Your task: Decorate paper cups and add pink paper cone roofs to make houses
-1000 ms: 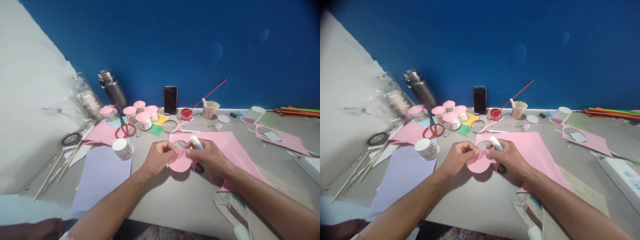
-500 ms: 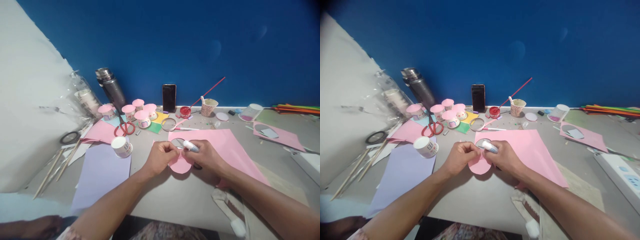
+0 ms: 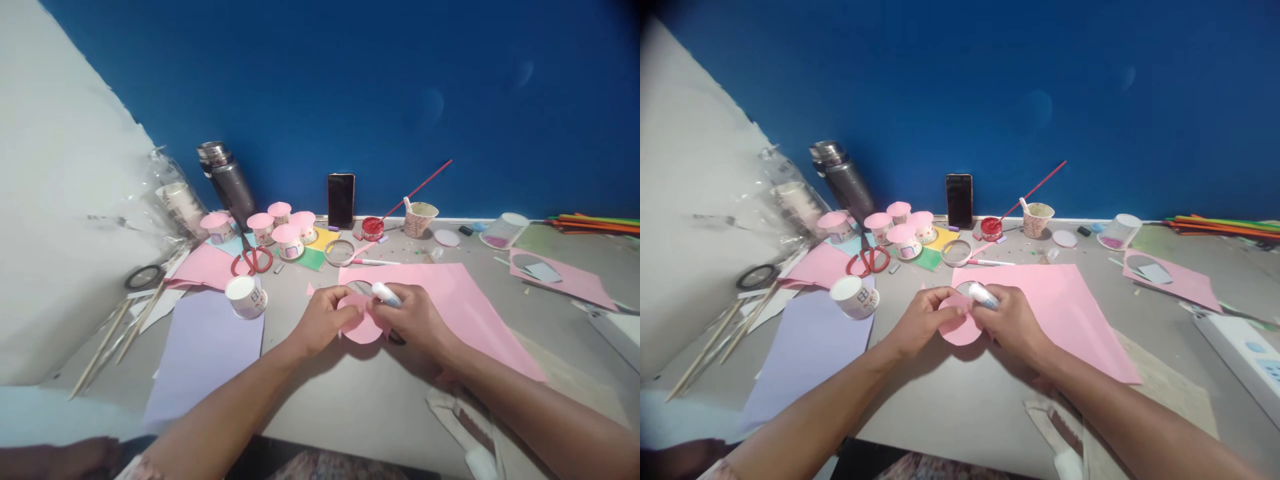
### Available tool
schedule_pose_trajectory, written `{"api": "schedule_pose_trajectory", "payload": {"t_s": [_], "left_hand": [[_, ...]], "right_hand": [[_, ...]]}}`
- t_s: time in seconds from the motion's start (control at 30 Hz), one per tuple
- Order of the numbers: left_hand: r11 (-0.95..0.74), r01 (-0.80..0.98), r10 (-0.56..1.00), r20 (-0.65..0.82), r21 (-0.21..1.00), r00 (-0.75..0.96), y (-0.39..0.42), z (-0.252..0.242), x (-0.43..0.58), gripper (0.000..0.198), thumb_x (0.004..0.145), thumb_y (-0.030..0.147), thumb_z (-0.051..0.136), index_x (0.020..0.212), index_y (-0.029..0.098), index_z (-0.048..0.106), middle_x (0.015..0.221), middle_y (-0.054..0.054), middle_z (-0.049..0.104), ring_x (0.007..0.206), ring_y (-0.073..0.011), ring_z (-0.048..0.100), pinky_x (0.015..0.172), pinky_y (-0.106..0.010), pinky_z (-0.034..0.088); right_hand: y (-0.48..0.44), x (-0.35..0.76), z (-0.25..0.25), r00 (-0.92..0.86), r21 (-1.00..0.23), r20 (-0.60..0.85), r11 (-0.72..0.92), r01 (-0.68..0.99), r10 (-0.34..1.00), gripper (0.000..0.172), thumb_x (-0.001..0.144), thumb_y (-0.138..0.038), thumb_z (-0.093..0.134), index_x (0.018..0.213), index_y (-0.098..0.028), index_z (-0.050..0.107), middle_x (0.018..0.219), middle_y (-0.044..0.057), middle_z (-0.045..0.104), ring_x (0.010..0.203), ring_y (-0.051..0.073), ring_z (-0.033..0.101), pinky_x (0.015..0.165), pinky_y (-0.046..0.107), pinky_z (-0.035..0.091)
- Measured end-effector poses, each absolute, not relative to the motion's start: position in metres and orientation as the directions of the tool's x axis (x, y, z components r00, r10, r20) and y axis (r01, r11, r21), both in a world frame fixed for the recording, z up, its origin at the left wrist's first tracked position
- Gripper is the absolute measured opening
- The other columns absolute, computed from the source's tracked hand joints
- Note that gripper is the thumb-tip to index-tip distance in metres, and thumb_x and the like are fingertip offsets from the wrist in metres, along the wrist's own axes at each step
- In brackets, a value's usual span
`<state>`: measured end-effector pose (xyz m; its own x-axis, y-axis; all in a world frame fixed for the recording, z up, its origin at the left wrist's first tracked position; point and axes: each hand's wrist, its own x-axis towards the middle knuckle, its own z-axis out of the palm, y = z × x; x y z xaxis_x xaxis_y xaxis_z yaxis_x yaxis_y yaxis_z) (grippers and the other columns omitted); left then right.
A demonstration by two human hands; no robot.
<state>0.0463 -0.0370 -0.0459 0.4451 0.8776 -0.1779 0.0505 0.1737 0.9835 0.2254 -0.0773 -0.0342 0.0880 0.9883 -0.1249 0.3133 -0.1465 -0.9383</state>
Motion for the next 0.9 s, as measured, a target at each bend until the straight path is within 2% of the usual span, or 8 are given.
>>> {"api": "schedule_pose_trajectory", "payload": {"t_s": [0.23,0.37,0.5,0.57,0.63,0.73,0.8,0.9], "left_hand": [[0.063,0.210,0.919,-0.139,0.976,0.369,-0.036,-0.048,0.044,0.016,0.071,0.028,0.075,0.062,0.017,0.069,0.059,-0.001,0.058,0.057,-0.0140,0.049,0.055,-0.028,0.034],[-0.063,0.277,0.949,-0.028,0.959,0.313,-0.039,-0.049,0.045,0.011,0.076,0.022,0.070,0.067,0.018,0.074,0.064,-0.003,0.065,0.062,-0.0165,0.053,0.060,-0.030,0.039],[-0.126,0.261,0.942,0.032,0.957,0.335,-0.043,-0.049,0.046,0.008,0.078,0.020,0.070,0.073,0.020,0.077,0.070,-0.003,0.069,0.068,-0.0185,0.057,0.065,-0.030,0.043],[-0.057,0.121,0.928,0.008,0.991,0.371,-0.042,-0.046,0.045,0.009,0.077,0.027,0.077,0.083,0.020,0.079,0.080,-0.005,0.074,0.075,-0.0201,0.062,0.069,-0.030,0.047],[0.125,-0.097,0.905,-0.073,0.987,0.418,-0.040,-0.043,0.045,0.030,0.078,0.044,0.080,0.096,0.020,0.078,0.096,-0.008,0.077,0.084,-0.0222,0.066,0.071,-0.031,0.051],[0.419,-0.298,0.826,-0.223,0.858,0.518,-0.034,-0.043,0.043,0.046,0.081,0.058,0.076,0.103,0.018,0.077,0.106,-0.012,0.076,0.083,-0.0221,0.069,0.065,-0.030,0.053],[0.535,-0.326,0.758,-0.273,0.780,0.592,-0.032,-0.046,0.042,0.040,0.081,0.049,0.078,0.104,0.017,0.076,0.106,-0.012,0.075,0.081,-0.0219,0.070,0.066,-0.032,0.057],[0.626,-0.332,0.671,-0.270,0.706,0.690,-0.033,-0.049,0.043,0.038,0.077,0.031,0.080,0.111,0.017,0.073,0.108,-0.011,0.075,0.086,-0.0260,0.074,0.080,-0.044,0.062]], "right_hand": [[-0.079,0.227,-0.033,0.013,-0.917,-0.080,-0.078,0.391,0.997,0.017,0.076,-0.030,0.063,0.063,-0.022,0.055,0.052,-0.005,0.055,0.049,0.013,0.048,0.048,0.025,0.035],[-0.076,0.233,-0.034,0.022,-0.917,-0.009,-0.017,0.399,1.000,0.018,0.079,-0.037,0.067,0.071,-0.021,0.065,0.060,-0.001,0.066,0.056,0.017,0.059,0.054,0.026,0.044],[-0.077,0.233,-0.043,0.014,-0.911,0.023,0.015,0.413,1.000,0.005,0.073,-0.026,0.063,0.072,-0.022,0.067,0.058,-0.003,0.064,0.053,0.016,0.057,0.052,0.025,0.042],[-0.077,0.233,-0.046,0.038,-0.908,0.056,0.035,0.418,0.998,0.006,0.070,-0.021,0.059,0.069,-0.023,0.065,0.055,-0.004,0.061,0.052,0.015,0.055,0.052,0.025,0.042],[-0.077,0.234,-0.046,0.079,-0.905,0.128,0.083,0.418,0.989,0.008,0.070,-0.021,0.058,0.068,-0.023,0.066,0.057,-0.003,0.064,0.055,0.016,0.059,0.055,0.026,0.045],[-0.075,0.236,-0.044,0.108,-0.889,0.260,0.195,0.413,0.959,0.010,0.072,-0.024,0.062,0.072,-0.023,0.072,0.071,0.001,0.075,0.066,0.020,0.067,0.063,0.028,0.052],[-0.075,0.237,-0.044,0.095,-0.877,0.318,0.255,0.406,0.943,0.010,0.074,-0.026,0.066,0.077,-0.023,0.076,0.078,0.003,0.079,0.069,0.021,0.070,0.066,0.030,0.055],[-0.075,0.237,-0.048,0.083,-0.866,0.353,0.291,0.407,0.932,0.010,0.078,-0.028,0.069,0.081,-0.023,0.078,0.080,0.004,0.080,0.069,0.021,0.071,0.067,0.031,0.056]]}}
